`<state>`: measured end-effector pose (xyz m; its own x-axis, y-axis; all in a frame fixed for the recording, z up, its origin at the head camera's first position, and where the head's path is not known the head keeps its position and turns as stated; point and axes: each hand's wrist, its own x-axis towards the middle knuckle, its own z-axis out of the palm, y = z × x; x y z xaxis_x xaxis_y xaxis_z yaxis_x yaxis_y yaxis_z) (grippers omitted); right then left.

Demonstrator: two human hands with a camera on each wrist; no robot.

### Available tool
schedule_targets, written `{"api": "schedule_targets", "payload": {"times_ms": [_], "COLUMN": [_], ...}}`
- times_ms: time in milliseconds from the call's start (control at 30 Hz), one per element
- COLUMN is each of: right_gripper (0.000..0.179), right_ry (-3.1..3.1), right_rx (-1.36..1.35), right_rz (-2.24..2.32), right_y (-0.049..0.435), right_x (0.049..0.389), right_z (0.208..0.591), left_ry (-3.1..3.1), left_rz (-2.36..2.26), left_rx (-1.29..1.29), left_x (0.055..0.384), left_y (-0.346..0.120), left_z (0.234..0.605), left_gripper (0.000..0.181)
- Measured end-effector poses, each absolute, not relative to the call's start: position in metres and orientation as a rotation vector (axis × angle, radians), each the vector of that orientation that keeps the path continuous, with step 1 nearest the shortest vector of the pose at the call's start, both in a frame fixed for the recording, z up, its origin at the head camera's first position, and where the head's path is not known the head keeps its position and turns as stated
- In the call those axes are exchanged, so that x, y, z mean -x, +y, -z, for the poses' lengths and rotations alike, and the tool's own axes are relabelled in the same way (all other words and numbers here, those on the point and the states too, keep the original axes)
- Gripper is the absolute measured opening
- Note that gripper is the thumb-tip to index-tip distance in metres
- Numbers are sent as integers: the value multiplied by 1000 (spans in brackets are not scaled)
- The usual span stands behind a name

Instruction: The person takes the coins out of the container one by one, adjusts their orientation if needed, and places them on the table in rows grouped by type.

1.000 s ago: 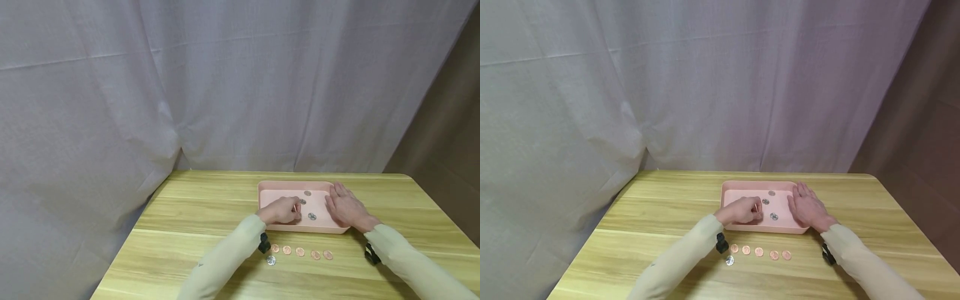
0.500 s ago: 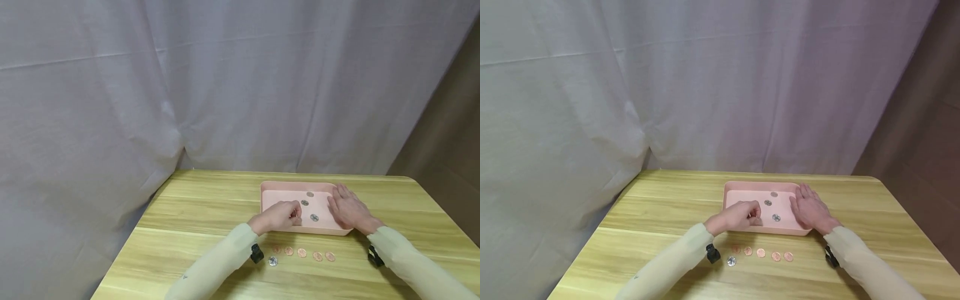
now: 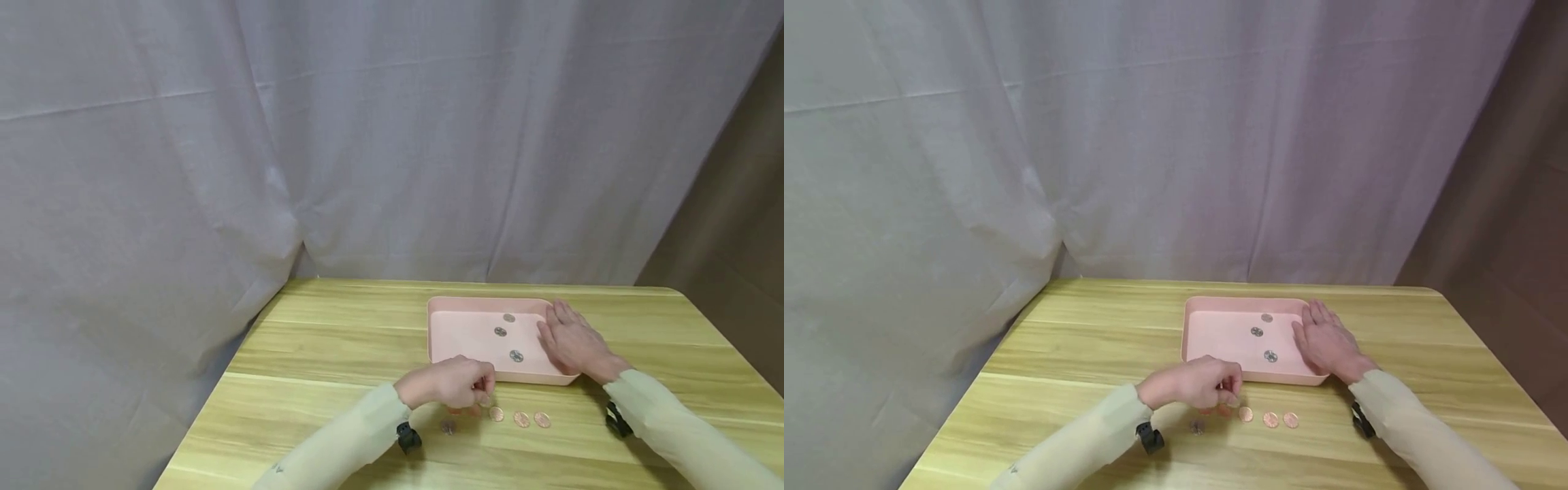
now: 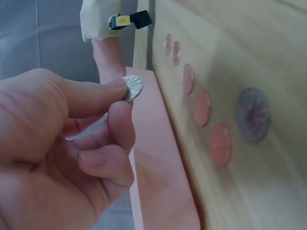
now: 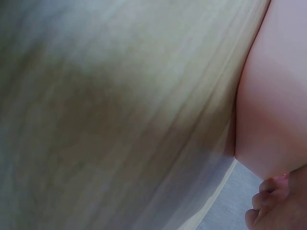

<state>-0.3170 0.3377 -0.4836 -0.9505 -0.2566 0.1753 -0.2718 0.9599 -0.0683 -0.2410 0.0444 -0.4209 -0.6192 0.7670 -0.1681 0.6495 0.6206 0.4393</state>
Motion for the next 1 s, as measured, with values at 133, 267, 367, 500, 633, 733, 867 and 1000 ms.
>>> {"api": "schedule_targets", "payload": {"times_ms": [133, 267, 367, 500, 633, 733, 867, 1000], "right_gripper": [66, 66, 67, 67, 67, 67, 66, 66], "right_ry": [-2948, -2956, -2956, -2953, -2952, -2959, -2955, -2950], "right_rx": [-396, -387, -376, -373, -379, -376, -380, -388], "right_rz": [-160, -171, -171, -179, -175, -168, -151, -143], "right_y": [339, 339, 339, 339, 339, 338, 338, 338], "right_x": [315, 316, 317, 318, 318, 318, 318, 317], "right_z": [484, 484, 485, 485, 485, 485, 484, 484], "left_ry": [2506, 2478, 2449, 2448, 2490, 2519, 2540, 2547], "left_rz": [-368, -269, -232, -192, -135, -87, -19, 15], "left_rx": [-1191, -1201, -1195, -1206, -1208, -1217, -1232, -1220], "left_x": [236, 232, 229, 227, 227, 227, 225, 223], "left_y": [43, 40, 39, 40, 41, 42, 45, 48], "left_z": [428, 435, 438, 442, 445, 446, 446, 447], "left_gripper": [14, 15, 15, 16, 18, 19, 19, 19]}}
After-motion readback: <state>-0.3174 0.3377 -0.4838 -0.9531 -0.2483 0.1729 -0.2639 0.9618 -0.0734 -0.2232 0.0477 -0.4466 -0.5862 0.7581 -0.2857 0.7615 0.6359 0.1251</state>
